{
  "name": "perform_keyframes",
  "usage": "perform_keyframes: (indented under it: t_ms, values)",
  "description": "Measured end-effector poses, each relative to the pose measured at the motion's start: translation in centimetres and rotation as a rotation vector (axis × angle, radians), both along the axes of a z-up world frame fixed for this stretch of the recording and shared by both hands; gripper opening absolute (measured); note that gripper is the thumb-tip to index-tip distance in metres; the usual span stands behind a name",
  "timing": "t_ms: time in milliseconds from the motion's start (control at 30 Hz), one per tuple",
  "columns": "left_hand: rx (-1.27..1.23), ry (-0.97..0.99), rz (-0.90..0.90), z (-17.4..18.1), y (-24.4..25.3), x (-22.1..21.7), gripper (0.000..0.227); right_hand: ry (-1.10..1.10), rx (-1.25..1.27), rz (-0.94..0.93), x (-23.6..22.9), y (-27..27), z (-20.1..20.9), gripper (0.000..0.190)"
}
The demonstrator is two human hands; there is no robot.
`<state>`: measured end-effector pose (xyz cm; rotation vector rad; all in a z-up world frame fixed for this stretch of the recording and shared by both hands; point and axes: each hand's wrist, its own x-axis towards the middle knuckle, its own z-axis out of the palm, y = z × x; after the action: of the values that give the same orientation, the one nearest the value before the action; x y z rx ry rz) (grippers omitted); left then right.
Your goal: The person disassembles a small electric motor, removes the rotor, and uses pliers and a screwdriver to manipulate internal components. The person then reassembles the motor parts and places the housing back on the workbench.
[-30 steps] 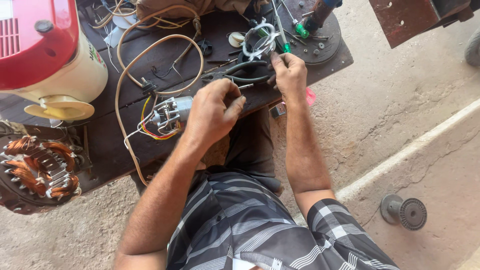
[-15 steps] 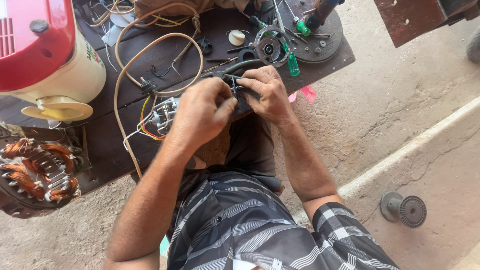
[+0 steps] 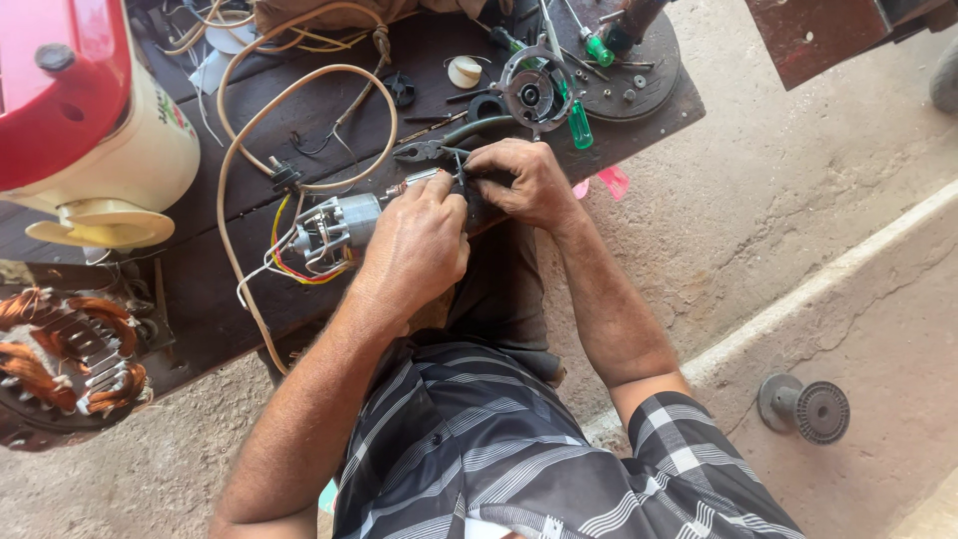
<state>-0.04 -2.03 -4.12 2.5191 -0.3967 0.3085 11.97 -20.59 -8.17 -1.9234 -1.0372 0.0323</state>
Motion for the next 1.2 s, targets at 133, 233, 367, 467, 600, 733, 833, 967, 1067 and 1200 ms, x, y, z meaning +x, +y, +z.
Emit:
perform_keyframes:
  t_ms: [133, 233, 367, 467, 600, 733, 833, 967, 1067, 1200]
  values:
    - [0.037, -0.025, 0.005, -0.1, 0.1, -0.1, 0.025, 0.101, 0.022, 0.007, 0.2, 0.3, -0.3, 0.025]
    - [0.037, 0.003, 0.011, -0.2, 0.2, -0.2, 0.026, 0.111, 0.022, 0.014, 0.6, 0.5, -0.4, 0.022]
    - [0.022, 0.03, 0.01, -0.2, 0.5, -0.5, 0.023, 0.101, 0.008, 0.049, 1.2, 0.0, -0.9, 0.02]
    - [0.028, 0.024, 0.008, -0.2, 0.5, -0.5, 0.023, 0.108, -0.003, 0.047, 2.2, -1.1, -1.3, 0.015]
    - [0.012, 0.004, 0.017, 0.1, 0.6, -0.3, 0.02, 0.247, 0.083, -0.05, 2.7, -4.3, -1.2, 0.011]
    - [-0.2, -0.003, 0.012, 0.8, 0.7, -0.4, 0.018, 0.404, 0.377, -0.091, 0.6, -6.0, -1.0, 0.01]
    - [-0.401, -0.023, 0.009, 1.3, 0.4, -0.6, 0.017, 0.509, 0.61, -0.006, -3.0, -5.1, -1.4, 0.015]
    - [-0.496, -0.085, -0.047, 1.8, -0.3, -0.7, 0.017, 0.774, 0.825, 0.13, -6.1, -3.0, -1.5, 0.02]
    - [-0.485, -0.135, -0.072, 1.9, -0.2, -0.9, 0.017, 0.836, 0.856, 0.16, -6.6, -2.0, -1.3, 0.016]
    - [-0.431, -0.14, -0.081, 1.5, -0.1, -1.3, 0.017, 0.861, 0.807, 0.153, -6.4, -1.9, -1.7, 0.015]
